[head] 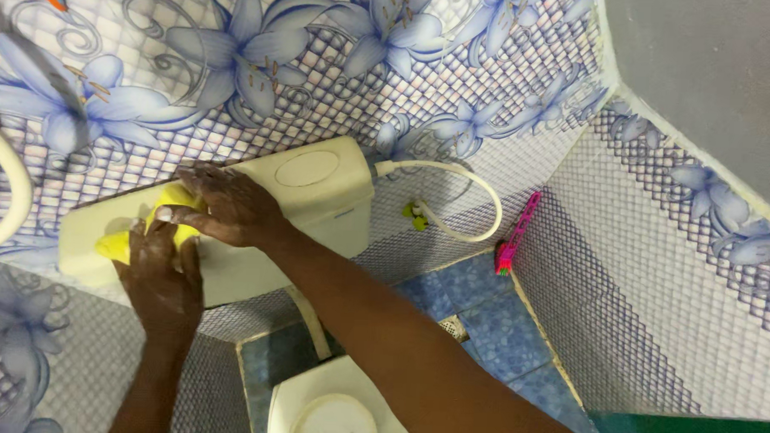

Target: The person cleans the exterior and top of a toilet tank using a yellow sponge and soapy water from a white bowl.

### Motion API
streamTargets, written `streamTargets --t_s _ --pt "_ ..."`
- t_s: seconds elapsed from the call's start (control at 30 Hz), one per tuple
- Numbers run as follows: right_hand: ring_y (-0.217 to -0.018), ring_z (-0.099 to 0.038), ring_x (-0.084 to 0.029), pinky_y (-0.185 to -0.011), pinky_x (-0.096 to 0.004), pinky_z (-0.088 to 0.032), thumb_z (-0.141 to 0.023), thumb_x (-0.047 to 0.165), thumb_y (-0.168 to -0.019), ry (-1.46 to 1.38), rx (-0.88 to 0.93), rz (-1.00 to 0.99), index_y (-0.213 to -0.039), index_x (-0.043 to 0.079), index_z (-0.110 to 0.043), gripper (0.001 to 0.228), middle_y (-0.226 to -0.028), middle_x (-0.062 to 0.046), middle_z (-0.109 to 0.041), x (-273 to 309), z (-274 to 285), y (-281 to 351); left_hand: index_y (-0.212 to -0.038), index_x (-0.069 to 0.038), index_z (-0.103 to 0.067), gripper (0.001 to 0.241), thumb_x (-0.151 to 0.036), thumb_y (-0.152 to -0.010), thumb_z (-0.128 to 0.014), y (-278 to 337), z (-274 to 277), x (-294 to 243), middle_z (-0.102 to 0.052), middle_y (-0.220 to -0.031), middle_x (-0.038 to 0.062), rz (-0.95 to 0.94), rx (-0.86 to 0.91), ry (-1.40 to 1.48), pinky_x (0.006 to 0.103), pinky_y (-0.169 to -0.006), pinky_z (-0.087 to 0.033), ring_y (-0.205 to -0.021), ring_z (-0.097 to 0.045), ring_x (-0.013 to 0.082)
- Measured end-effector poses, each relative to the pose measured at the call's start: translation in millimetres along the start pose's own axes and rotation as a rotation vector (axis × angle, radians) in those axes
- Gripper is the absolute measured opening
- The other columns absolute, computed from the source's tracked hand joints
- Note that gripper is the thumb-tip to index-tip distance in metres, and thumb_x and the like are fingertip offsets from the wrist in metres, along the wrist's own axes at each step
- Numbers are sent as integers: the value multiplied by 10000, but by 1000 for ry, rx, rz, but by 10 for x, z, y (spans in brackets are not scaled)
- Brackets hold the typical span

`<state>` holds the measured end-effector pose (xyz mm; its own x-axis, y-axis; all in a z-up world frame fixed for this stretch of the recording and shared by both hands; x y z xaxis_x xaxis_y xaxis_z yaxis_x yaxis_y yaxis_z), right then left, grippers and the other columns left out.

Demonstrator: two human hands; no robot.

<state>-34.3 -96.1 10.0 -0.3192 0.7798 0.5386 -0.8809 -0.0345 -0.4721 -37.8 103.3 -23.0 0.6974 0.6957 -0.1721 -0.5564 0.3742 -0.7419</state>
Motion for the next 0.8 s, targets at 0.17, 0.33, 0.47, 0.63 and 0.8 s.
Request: streamTargets --t_s 0.17,0.33,0.47,0.63,0.8 --pt "-1449 -455 -337 -1199 -468 -313 -502 697 -939 -12 15 -33 -1485 45 -509 851 -1534 -201 -511 -4 50 33 -1439 41 -534 374 -246 -1200 -525 -89 -6 525 -570 -1358 271 294 -78 -12 575 -1093 -397 -1255 -516 428" --pt "-1446 -490 -321 -1210 -436 -358 -481 682 -948 -57 -21 0 -1479 44 -523 832 -1537 -176 -539 33 57 -16 -1413 26 -604 405 -256 -1123 -592 50 -92 -54 -618 -1422 248 30 -135 10 630 -1116 -383 -1384 -532 445" --pt "-1496 -456 -303 -1263 -409 -342 -414 711 -980 -25 -6 37 -1525 48 -496 862 -1591 -168 -498 -51 51 49 -1376 -49 -640 319 -278 -1180 -538 -280 129 172 -652 -1391 166 305 -39 44 554 -1106 -418 -1292 -574 381" --pt "-1531 -333 -291 -1248 -477 -218 -361 640 -1003 162 75 83 -1543 100 -441 768 -1616 -132 -420 -92 -261 -25 -1378 2 -647 349 -259 -1155 -586 -180 -190 -144 -673 -1365 157 58 -255 -204 613 -1135 -377 -1344 -582 377" --pt "-1540 -288 -292 -1258 -485 -179 -350 674 -1011 167 214 37 -1548 159 -421 748 -1644 -105 -372 37 -320 -49 -1322 9 -663 362 -259 -1083 -611 -351 85 249 -660 -1295 216 333 -36 -107 625 -1025 -401 -1224 -594 403"
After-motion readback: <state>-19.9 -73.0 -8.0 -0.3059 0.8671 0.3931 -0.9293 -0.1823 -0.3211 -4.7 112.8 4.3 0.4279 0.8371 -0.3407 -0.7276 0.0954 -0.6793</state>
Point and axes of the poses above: each hand's wrist, its own y-axis away from the middle knuckle, its own z-axis out of the back of the hand, x = y × z, the point moved 2 cm from there along -y, towards the middle knuckle
